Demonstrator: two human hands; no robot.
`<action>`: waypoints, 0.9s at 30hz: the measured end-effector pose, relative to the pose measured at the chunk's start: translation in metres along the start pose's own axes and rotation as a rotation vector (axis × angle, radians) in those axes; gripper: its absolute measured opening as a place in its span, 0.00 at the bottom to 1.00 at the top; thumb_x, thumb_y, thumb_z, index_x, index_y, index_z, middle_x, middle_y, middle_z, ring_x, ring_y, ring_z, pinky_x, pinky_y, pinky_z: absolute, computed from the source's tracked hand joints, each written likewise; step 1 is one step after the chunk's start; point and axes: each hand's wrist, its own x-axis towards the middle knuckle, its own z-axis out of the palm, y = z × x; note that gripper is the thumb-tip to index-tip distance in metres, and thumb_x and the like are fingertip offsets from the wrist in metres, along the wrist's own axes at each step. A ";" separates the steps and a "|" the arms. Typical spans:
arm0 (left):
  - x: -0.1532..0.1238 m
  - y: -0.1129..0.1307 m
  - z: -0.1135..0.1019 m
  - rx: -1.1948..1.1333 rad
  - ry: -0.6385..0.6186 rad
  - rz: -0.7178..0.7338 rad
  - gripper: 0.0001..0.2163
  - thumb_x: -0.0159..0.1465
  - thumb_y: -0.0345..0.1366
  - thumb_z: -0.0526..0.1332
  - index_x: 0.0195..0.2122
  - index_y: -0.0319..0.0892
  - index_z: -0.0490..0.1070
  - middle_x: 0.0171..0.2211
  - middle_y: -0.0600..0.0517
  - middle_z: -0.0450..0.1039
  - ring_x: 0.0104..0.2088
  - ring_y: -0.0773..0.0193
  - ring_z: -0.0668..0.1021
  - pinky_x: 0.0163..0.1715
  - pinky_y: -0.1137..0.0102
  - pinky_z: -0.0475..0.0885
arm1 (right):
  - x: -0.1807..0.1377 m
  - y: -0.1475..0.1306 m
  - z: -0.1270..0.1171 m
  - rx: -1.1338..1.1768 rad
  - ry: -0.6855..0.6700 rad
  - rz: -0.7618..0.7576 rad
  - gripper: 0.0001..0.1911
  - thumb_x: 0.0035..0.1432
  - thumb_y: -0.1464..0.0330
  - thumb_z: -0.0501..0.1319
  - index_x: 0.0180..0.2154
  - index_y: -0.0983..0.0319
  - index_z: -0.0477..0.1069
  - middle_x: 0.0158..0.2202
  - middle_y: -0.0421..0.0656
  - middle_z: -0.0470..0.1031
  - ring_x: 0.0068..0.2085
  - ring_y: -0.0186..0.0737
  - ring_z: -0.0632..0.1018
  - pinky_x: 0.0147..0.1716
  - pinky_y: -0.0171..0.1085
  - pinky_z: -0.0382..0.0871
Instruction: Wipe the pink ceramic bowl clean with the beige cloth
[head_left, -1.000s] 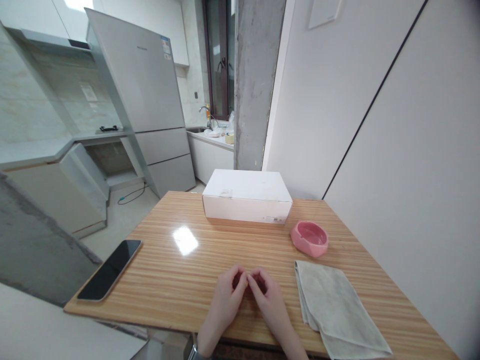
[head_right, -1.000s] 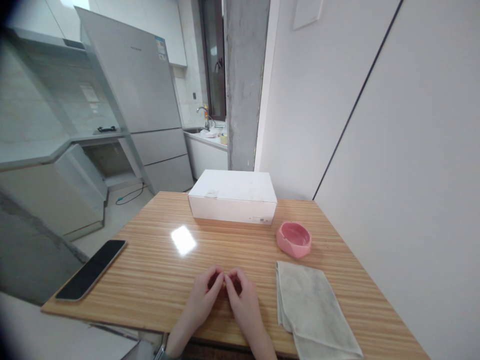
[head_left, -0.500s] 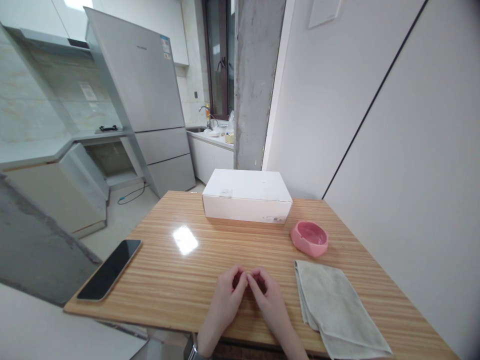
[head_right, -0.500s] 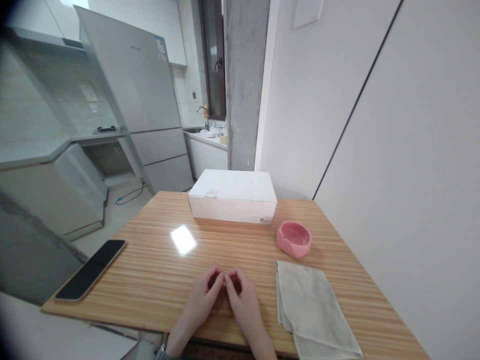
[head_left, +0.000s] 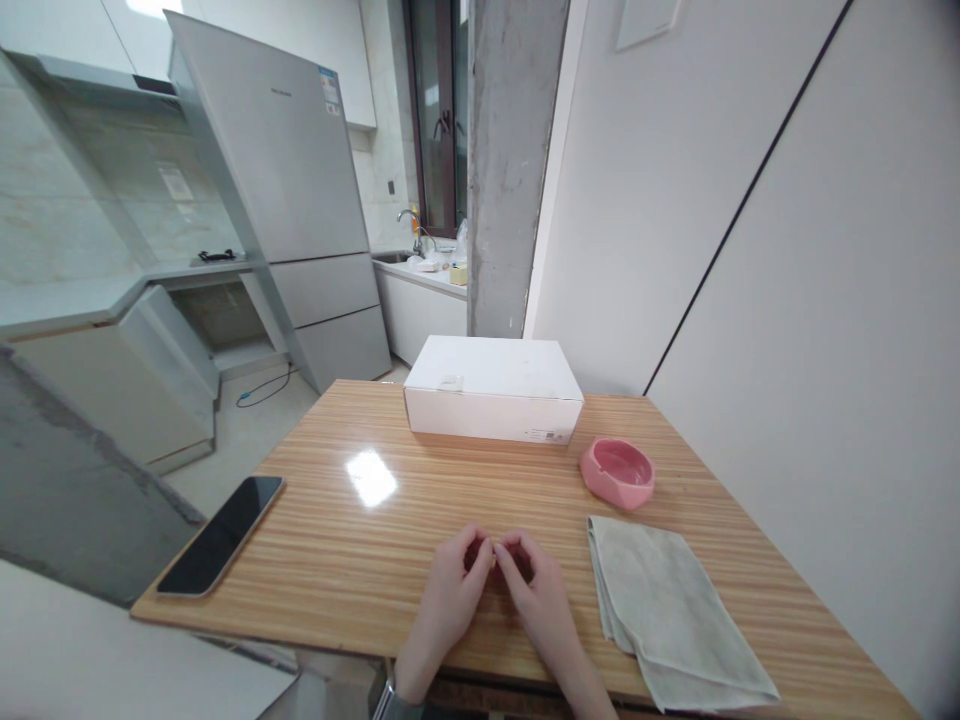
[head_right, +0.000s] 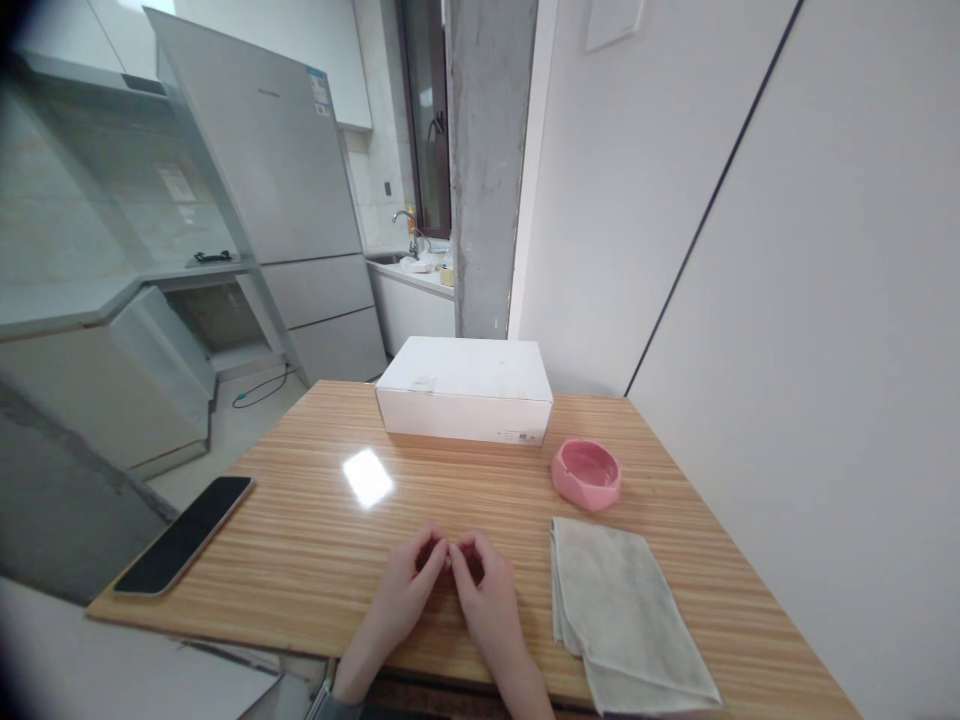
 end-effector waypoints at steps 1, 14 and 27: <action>0.000 0.000 0.000 0.001 -0.003 -0.002 0.14 0.67 0.42 0.52 0.29 0.41 0.69 0.25 0.53 0.70 0.28 0.65 0.71 0.30 0.72 0.63 | -0.002 -0.002 -0.001 0.013 0.021 -0.003 0.15 0.63 0.56 0.56 0.30 0.59 0.69 0.27 0.41 0.74 0.31 0.43 0.77 0.33 0.38 0.70; 0.000 -0.004 0.002 0.004 0.003 -0.039 0.15 0.66 0.44 0.52 0.28 0.41 0.68 0.23 0.54 0.67 0.27 0.65 0.70 0.29 0.71 0.61 | 0.057 -0.002 -0.188 -0.477 0.617 -0.103 0.41 0.44 0.47 0.68 0.56 0.62 0.66 0.55 0.55 0.70 0.54 0.58 0.72 0.54 0.53 0.65; -0.002 -0.001 0.002 -0.003 0.014 -0.021 0.15 0.66 0.43 0.53 0.29 0.40 0.70 0.24 0.54 0.69 0.28 0.65 0.71 0.30 0.71 0.62 | 0.095 0.045 -0.193 -0.675 0.372 -0.034 0.43 0.37 0.53 0.71 0.54 0.64 0.68 0.50 0.54 0.74 0.52 0.55 0.74 0.52 0.47 0.66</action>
